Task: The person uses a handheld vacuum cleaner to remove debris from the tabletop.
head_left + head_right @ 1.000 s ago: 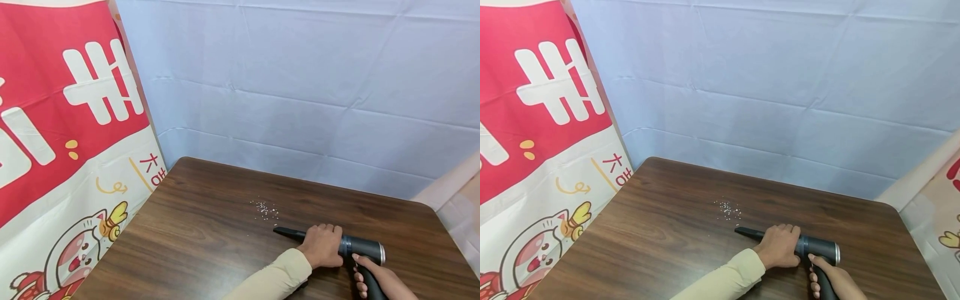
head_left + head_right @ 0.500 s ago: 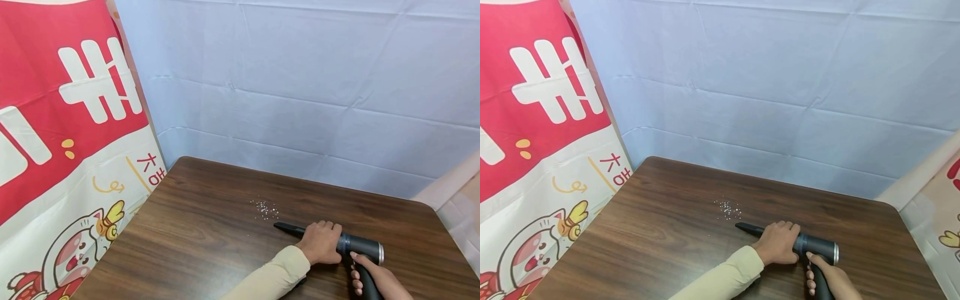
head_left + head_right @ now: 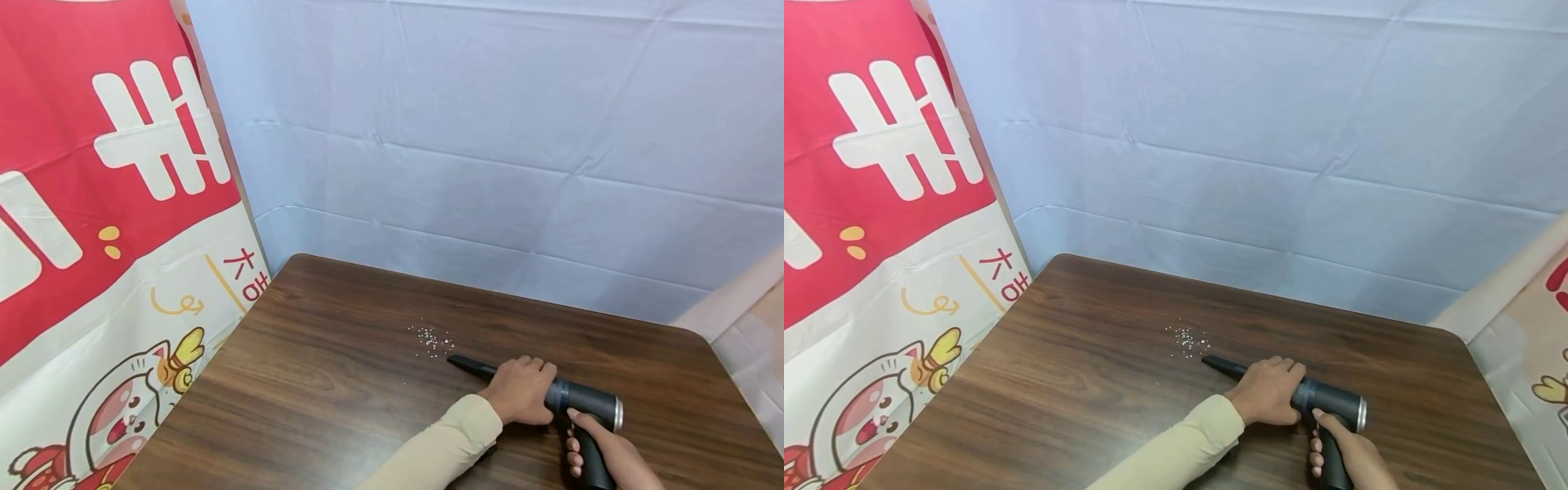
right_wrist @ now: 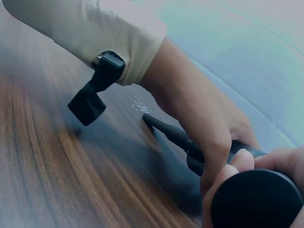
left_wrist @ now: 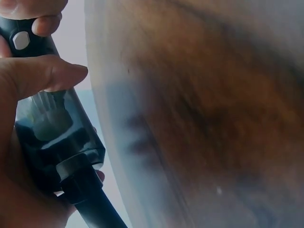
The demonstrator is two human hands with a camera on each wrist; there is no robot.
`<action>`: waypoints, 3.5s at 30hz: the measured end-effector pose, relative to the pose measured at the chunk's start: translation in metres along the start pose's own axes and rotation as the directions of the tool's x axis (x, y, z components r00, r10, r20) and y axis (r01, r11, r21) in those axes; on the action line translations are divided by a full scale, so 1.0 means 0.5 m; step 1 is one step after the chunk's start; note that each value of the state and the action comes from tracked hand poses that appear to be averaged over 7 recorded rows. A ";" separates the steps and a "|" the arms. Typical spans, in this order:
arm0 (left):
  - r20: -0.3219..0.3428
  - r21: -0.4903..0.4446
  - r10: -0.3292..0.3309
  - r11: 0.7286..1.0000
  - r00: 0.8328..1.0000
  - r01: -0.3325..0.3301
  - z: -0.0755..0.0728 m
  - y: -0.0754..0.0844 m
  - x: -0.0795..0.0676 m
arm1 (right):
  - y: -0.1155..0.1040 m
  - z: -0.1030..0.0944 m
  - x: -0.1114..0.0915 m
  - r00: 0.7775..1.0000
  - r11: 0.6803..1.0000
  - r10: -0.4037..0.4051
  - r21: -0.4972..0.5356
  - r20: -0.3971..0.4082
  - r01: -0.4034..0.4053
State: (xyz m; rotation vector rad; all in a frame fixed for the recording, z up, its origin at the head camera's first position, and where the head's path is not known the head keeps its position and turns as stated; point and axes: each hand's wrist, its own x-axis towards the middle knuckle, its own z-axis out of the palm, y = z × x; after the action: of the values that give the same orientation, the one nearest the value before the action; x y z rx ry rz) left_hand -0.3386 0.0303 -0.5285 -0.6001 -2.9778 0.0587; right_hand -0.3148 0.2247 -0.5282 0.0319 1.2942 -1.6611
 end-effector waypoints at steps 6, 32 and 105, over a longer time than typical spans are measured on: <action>0.002 -0.017 0.017 1.000 1.000 -0.017 0.005 -0.014 0.004 | 0.003 0.010 0.013 0.999 1.000 -0.027 0.002 -0.047 0.027; -0.022 -0.007 0.011 1.000 1.000 -0.011 0.011 -0.039 0.009 | -0.001 0.031 0.036 0.991 0.994 -0.109 -0.011 -0.083 0.108; 0.006 -0.072 -0.036 0.997 0.999 0.036 -0.001 -0.074 0.017 | 0.002 0.114 0.069 0.875 0.977 -0.187 0.003 -0.447 0.211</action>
State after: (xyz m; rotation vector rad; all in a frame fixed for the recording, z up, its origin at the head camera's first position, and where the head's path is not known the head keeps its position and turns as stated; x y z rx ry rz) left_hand -0.3603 -0.0005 -0.5252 -0.5548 -3.0050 -0.0508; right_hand -0.3026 0.1597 -0.5232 0.3399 1.6391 -1.9379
